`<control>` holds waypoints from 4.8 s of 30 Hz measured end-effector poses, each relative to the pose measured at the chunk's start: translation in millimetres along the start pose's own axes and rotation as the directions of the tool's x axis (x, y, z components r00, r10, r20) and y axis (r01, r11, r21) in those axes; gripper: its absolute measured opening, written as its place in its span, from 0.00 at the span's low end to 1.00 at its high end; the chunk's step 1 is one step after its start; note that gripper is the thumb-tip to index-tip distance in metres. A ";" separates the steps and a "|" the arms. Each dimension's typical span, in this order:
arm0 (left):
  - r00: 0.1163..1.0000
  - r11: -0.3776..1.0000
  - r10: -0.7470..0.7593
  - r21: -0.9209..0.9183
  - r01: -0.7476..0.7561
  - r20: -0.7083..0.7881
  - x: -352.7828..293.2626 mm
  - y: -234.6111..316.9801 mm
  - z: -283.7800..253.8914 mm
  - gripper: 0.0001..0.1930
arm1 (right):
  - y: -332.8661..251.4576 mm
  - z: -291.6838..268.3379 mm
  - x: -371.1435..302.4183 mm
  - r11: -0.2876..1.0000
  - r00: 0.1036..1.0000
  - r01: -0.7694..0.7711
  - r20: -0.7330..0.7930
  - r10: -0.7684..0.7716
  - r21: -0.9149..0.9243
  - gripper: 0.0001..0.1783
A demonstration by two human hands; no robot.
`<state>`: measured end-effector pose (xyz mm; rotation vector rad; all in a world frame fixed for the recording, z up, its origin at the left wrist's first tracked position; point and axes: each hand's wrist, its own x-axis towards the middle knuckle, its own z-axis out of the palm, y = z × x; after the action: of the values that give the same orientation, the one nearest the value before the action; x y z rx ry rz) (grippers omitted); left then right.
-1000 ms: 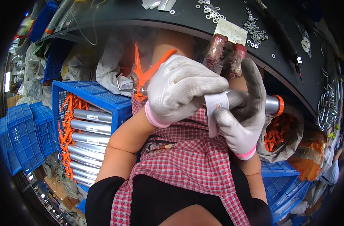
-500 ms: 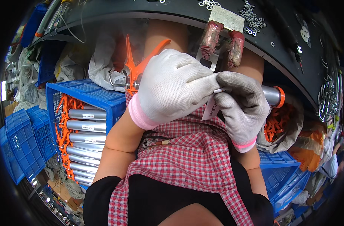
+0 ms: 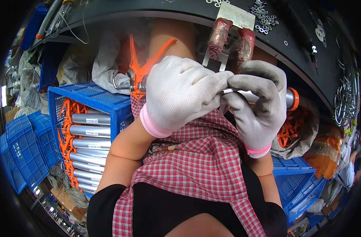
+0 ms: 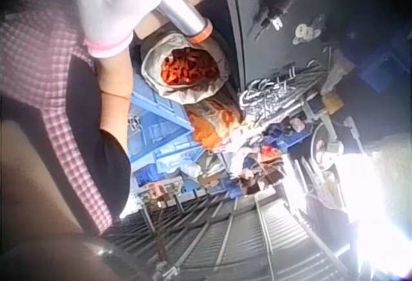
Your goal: The person assembles components of a hardware device by inserting metal rods into a larger assembly and securing parts with screws and metal washers using a pneumatic screwdriver.
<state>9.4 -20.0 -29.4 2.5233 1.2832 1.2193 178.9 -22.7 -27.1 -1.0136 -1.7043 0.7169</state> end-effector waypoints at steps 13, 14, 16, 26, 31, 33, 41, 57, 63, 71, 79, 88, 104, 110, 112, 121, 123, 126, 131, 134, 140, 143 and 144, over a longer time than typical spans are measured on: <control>0.987 0.998 -0.066 0.009 0.066 0.143 -7.0 1.5 2.1 0.20 | -7.7 -9.7 6.3 0.847 0.963 0.268 0.156 -0.220 -0.459 0.15; 0.984 0.996 -0.082 -0.007 0.085 0.161 -7.5 0.6 3.1 0.20 | -9.3 -10.8 6.7 0.832 0.959 0.277 0.190 -0.210 -0.480 0.16; 0.979 0.994 -0.097 -0.022 0.103 0.179 -7.3 0.6 2.6 0.19 | -9.0 -11.7 5.9 0.825 0.957 0.283 0.193 -0.215 -0.489 0.16; 0.996 0.982 -0.077 -0.171 0.083 0.043 -2.1 -1.7 2.3 0.17 | 3.0 -10.1 5.6 0.940 0.984 0.172 0.084 -0.154 -0.293 0.12; 0.999 0.986 -0.024 -0.165 0.029 0.033 -4.0 -1.1 -2.9 0.14 | 2.0 -7.5 2.1 0.903 0.963 0.270 0.101 -0.251 -0.333 0.15; 0.992 0.978 -0.112 -0.173 0.121 0.058 -4.1 2.2 -2.4 0.12 | -3.9 -7.7 0.1 0.898 0.958 0.287 0.114 -0.263 -0.334 0.15; 0.984 0.969 -0.163 -0.175 0.173 0.070 -4.7 4.8 -0.9 0.11 | 1.2 -2.7 -1.7 0.938 0.972 0.233 0.089 -0.217 -0.258 0.14; 0.937 0.940 -0.246 0.173 0.293 -0.248 -23.1 -74.4 -33.5 0.18 | 12.3 -15.4 -60.1 0.685 0.704 -0.565 -0.163 0.691 0.460 0.37; 0.985 0.992 -0.123 -0.025 0.121 -0.118 -37.0 -42.9 -15.5 0.17 | 27.9 -15.9 -60.6 0.781 0.750 -0.588 -0.219 0.624 0.211 0.33; 0.994 0.990 0.086 -0.119 -0.077 0.073 -41.7 -1.8 18.5 0.20 | 21.8 -17.4 -50.1 0.759 0.735 -0.615 -0.191 0.650 0.214 0.32; 0.966 0.999 0.013 -0.046 -0.001 0.257 -46.4 -8.6 46.2 0.16 | 29.3 -18.1 -48.3 0.782 0.749 -0.594 -0.223 0.624 0.191 0.33; 0.949 0.999 -0.016 -0.024 0.024 0.314 -47.2 -7.2 43.2 0.15 | 36.3 -16.1 -62.8 0.869 0.860 -0.480 -0.262 0.439 -0.119 0.34; 0.988 0.890 0.132 -0.449 -0.082 0.080 -52.4 -39.8 31.3 0.09 | 58.7 12.6 -9.5 0.785 0.840 0.446 0.504 -0.201 -0.430 0.26; 0.955 0.943 -0.254 -0.181 0.279 0.152 -113.7 6.5 11.5 0.11 | 81.2 -62.6 11.1 0.906 0.596 0.177 0.775 0.211 -0.384 0.34; 0.873 0.905 -0.415 0.013 0.426 0.255 -127.4 21.4 10.3 0.19 | 74.8 -62.4 10.3 0.864 0.639 0.210 0.733 0.233 -0.457 0.35; 0.107 0.535 -0.845 -0.820 0.205 -0.524 -170.9 14.7 -65.9 0.24 | -68.5 152.7 -5.4 0.765 0.294 0.579 0.802 -0.520 0.284 0.41; -0.130 0.555 -0.798 -0.802 0.222 -0.588 -221.3 -22.8 -110.3 0.20 | -80.9 175.9 -15.1 0.716 0.167 0.514 0.764 -0.623 0.472 0.40; -0.307 0.461 -0.719 -0.759 0.459 -0.623 -310.2 -37.2 -180.7 0.24 | -87.3 172.4 -20.0 0.646 0.048 0.451 0.706 -0.707 0.616 0.38; -0.521 0.008 -0.586 -0.648 0.762 -0.620 -418.7 -57.2 -205.1 0.43 | -41.1 166.7 -2.6 0.816 0.265 0.377 0.794 -0.548 0.438 0.28; -0.501 -0.069 -0.593 -0.580 0.812 -0.631 -415.7 -46.0 -187.8 0.44 | -34.9 163.5 4.5 0.869 0.320 0.283 0.814 -0.484 0.405 0.24; -0.149 -0.326 -0.475 0.017 0.945 -0.868 -422.3 -31.9 -172.9 0.55 | -39.1 152.8 18.3 0.911 0.377 0.229 0.832 -0.408 0.343 0.23; 0.024 -0.428 -0.564 0.317 0.846 -0.826 -441.2 -39.7 -179.0 0.52 | -28.2 148.4 20.3 0.946 0.452 0.150 0.830 -0.325 0.289 0.24; -0.056 -0.454 -0.655 0.333 0.827 -0.754 -448.1 -52.9 -182.3 0.48 | -27.3 151.2 21.5 0.954 0.475 0.141 0.828 -0.298 0.263 0.24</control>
<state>-300.6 -352.3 -203.4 0.3282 3.3416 0.2346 25.0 -17.2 -45.9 -0.2345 -2.5241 1.3038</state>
